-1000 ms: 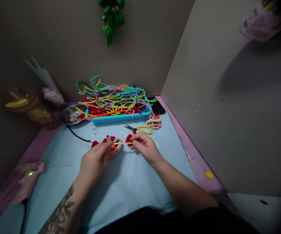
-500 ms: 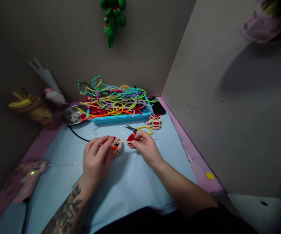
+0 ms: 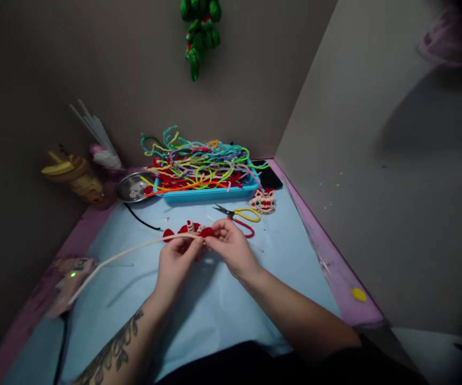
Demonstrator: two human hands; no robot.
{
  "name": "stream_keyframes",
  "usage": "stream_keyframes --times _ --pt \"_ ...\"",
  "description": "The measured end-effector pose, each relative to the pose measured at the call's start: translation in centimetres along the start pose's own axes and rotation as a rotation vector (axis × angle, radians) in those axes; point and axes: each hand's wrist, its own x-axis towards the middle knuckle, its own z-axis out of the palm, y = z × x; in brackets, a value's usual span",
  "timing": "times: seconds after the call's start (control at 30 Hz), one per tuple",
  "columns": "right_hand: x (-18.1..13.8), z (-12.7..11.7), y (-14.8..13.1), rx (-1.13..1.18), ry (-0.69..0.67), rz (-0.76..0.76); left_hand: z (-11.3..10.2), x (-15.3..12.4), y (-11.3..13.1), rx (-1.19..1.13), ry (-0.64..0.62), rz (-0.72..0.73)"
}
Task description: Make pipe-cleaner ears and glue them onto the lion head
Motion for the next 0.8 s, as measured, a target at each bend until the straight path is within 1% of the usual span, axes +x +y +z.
stream_keyframes --times 0.13,0.2,0.27,0.33,0.4,0.5,0.57,0.67,0.73,0.8 --pt "-0.1 -0.3 0.4 -0.042 -0.030 0.013 0.2 0.0 0.0 -0.009 0.017 -0.017" --pt "-0.3 -0.5 0.3 -0.132 -0.049 -0.002 0.2 0.0 -0.2 0.028 0.035 -0.003" --pt "-0.4 -0.9 0.1 -0.300 -0.016 -0.109 0.2 -0.1 -0.4 0.097 0.058 0.037" --pt "-0.6 -1.3 -0.2 -0.484 0.022 -0.271 0.2 -0.3 -0.7 0.168 0.078 0.101" --pt "-0.7 -1.7 -0.4 -0.621 0.017 -0.400 0.2 -0.4 -1.0 0.229 0.092 0.179" --pt "-0.7 -2.0 -0.4 -0.747 -0.012 -0.490 0.2 -0.6 -1.4 0.308 0.085 0.268" --pt "-0.7 -2.1 -0.4 -0.793 -0.017 -0.506 0.2 -0.6 -1.4 0.338 0.069 0.293" --pt "-0.5 -2.2 -0.3 -0.797 -0.025 -0.496 0.3 -0.4 -1.3 0.329 0.049 0.271" --pt "-0.4 -2.2 -0.4 -0.772 -0.030 -0.445 0.3 -0.3 -1.1 0.283 0.039 0.226" --pt "-0.2 -2.3 -0.7 -0.714 -0.050 -0.330 0.3 -0.2 -0.9 0.229 0.019 0.168"
